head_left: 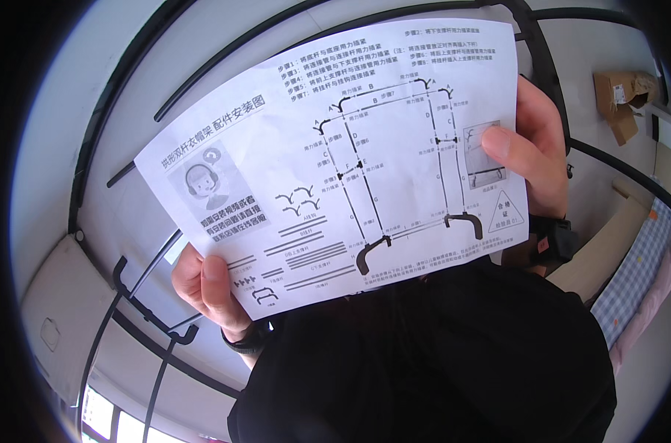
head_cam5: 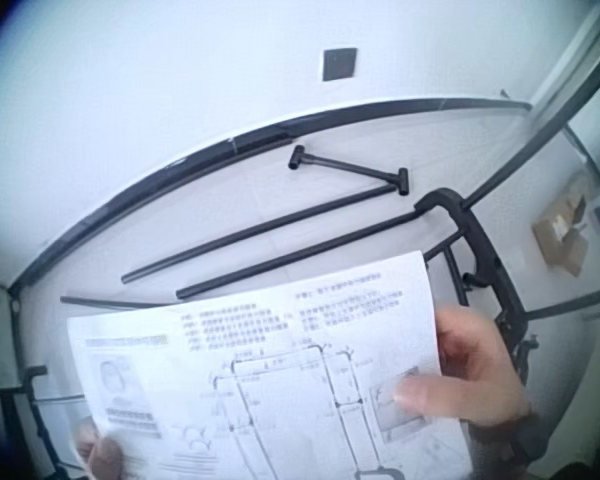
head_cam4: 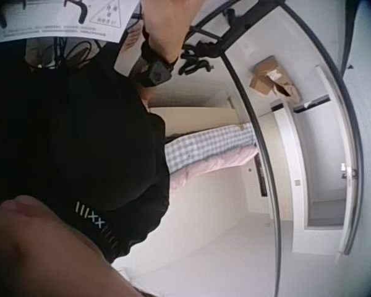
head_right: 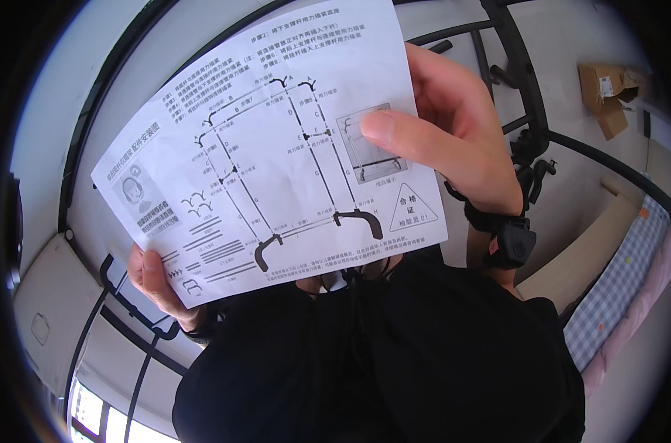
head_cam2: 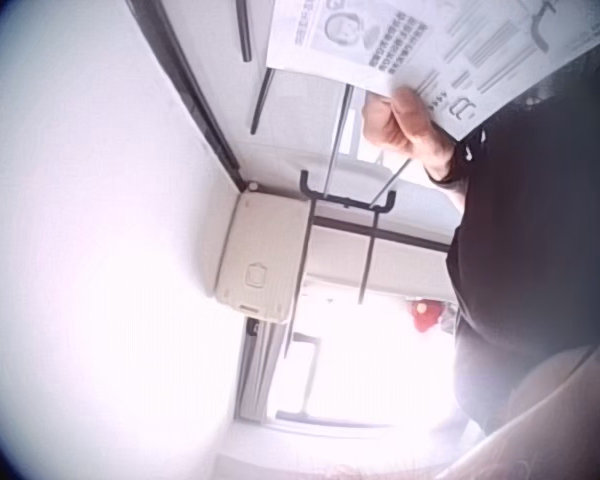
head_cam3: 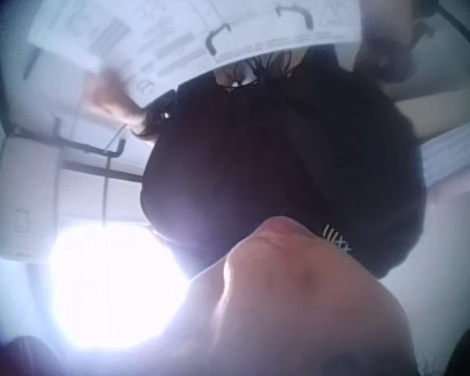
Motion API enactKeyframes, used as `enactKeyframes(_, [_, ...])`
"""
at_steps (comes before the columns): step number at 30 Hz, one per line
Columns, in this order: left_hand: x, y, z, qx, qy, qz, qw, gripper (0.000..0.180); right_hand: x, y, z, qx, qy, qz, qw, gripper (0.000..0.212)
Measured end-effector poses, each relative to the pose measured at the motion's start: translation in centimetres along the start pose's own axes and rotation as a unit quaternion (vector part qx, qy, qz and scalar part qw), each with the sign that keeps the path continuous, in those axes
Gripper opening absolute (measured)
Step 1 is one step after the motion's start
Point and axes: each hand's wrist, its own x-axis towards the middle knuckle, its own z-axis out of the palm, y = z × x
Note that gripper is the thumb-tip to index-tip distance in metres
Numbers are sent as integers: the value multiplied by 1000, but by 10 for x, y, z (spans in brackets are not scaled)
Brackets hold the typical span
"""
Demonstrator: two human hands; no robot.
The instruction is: The recorder is assembling a metal drying rack by connecting pipes while referring to an instruction manual.
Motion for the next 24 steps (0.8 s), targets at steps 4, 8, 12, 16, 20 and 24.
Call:
enactKeyframes(4, [-4,-3,-8,-19,6,-2,1000,34,2,-1,4,-2,6,1,1000,51])
enactKeyframes(8, [-5,-3,-13,-12,-10,10,1000,34,3,0,3,-4,-2,11,1000,52])
enactKeyframes(12, [-6,-3,-12,-8,3,7,1000,34,4,0,4,2,-11,10,1000,52])
enactKeyframes(16, [-3,1,-11,-4,-8,7,1000,34,7,2,5,21,-18,10,1000,51])
enactKeyframes(20, [0,-4,-15,10,-44,10,999,34,6,4,0,6,-22,8,1000,49])
enactKeyframes(24, [-6,-13,-24,57,-51,16,997,41,8,6,0,-8,-41,9,999,44])
